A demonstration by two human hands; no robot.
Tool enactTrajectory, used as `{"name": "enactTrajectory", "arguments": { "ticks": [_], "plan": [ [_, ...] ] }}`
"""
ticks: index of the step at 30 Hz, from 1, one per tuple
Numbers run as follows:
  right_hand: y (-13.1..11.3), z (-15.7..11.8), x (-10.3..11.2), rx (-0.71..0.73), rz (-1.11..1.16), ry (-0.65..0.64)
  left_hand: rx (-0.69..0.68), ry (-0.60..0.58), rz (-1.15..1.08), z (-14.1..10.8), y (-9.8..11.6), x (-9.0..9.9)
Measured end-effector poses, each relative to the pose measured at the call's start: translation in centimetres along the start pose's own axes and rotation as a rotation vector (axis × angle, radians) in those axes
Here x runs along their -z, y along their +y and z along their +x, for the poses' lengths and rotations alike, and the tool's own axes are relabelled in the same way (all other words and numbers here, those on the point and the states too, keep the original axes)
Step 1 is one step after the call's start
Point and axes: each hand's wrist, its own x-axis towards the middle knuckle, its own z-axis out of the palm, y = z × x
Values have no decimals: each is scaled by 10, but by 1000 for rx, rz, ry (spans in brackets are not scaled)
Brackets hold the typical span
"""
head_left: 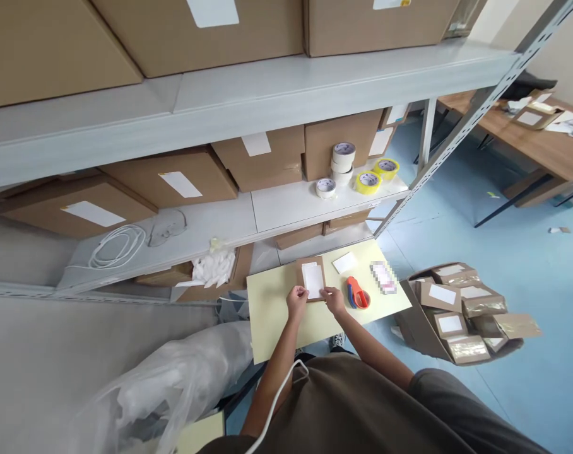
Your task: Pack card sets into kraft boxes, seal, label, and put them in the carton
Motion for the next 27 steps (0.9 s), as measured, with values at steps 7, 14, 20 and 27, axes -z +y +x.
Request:
{"name": "enactTrajectory", "arguments": {
  "ticks": [7, 14, 20, 27],
  "plan": [
    [21, 23, 10, 114, -277, 76, 65, 115, 254, -2, -21, -33],
    [43, 33, 14, 111, -340, 44, 91, 119, 401, -5, -30, -44],
    [36, 45, 15, 42, -631, -99, 137, 94, 591, -5, -32, -51],
    [25, 48, 19, 167, -939, -171, 62, -2, 903, 3, -17, -39]
  ]
}}
